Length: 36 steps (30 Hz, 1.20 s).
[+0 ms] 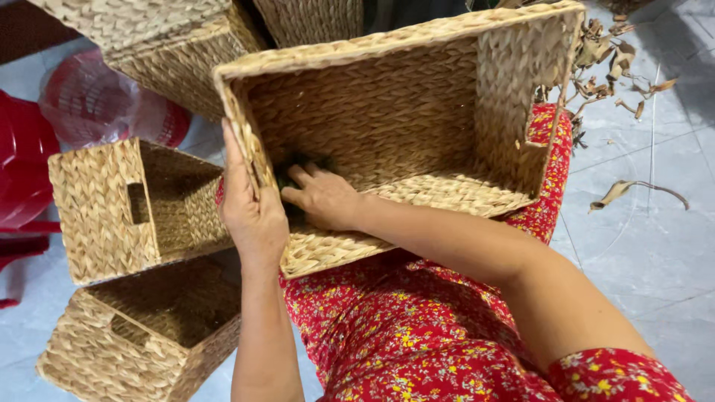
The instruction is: The person sits on the floor with a woven water hyacinth basket across their lap and wipes its outer surfaces with a green cloth, turning the basket to reach different sides. They briefly pick up scissors, then continue wiping the basket's exterior and interior walls.
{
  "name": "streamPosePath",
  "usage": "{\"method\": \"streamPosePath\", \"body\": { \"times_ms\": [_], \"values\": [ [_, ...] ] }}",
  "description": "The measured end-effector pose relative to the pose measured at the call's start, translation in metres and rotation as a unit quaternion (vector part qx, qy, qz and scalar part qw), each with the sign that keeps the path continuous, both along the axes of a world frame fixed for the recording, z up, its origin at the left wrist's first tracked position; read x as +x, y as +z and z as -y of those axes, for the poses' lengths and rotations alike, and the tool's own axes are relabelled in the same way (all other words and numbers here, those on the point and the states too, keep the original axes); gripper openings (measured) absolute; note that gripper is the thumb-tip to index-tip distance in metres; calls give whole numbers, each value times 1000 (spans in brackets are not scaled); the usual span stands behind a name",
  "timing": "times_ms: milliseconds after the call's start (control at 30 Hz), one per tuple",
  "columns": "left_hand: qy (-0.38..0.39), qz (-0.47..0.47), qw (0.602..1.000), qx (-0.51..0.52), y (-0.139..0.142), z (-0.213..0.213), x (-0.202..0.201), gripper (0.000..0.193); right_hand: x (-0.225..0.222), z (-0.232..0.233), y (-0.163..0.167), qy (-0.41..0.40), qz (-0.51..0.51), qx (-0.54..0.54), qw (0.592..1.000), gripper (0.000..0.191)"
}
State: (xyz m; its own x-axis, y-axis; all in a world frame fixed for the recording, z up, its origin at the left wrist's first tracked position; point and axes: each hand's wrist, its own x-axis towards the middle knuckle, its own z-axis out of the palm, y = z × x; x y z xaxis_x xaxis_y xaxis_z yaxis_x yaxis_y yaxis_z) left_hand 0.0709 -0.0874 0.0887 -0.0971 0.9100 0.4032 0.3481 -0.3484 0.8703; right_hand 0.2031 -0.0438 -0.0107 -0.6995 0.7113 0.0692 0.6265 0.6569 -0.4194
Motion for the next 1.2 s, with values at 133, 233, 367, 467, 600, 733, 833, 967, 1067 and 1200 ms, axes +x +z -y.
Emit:
{"method": "streamPosePath", "body": {
  "times_ms": [133,233,367,467,600,733,833,967,1067,1200],
  "values": [
    [29,5,998,-56,3,6,0,76,43,-14,-15,29,120,-83,989,50],
    [14,21,999,-35,1,4,1,76,113,-23,-31,-31,143,1,989,50],
    [-19,20,1000,12,0,0,0,79,214,-24,-38,-184,172,14,968,59],
    [8,-38,999,10,1,0,0,74,242,-24,-42,-303,61,72,948,54],
    [16,-37,999,9,3,2,1,78,211,-31,-36,-413,7,-3,910,47],
    [17,-25,1000,3,1,2,1,74,119,-34,-14,-305,-53,30,950,54],
    [18,9,1000,-21,0,3,0,75,34,-43,-3,-167,27,32,985,68],
    [3,14,1000,-21,0,4,-3,87,14,-59,-7,-37,-40,211,976,58],
    [-3,23,999,-26,2,4,-3,90,54,-80,-20,-57,75,181,979,70],
    [4,-12,1000,0,2,4,0,89,139,-83,-36,-207,128,125,962,82]
  ]
}}
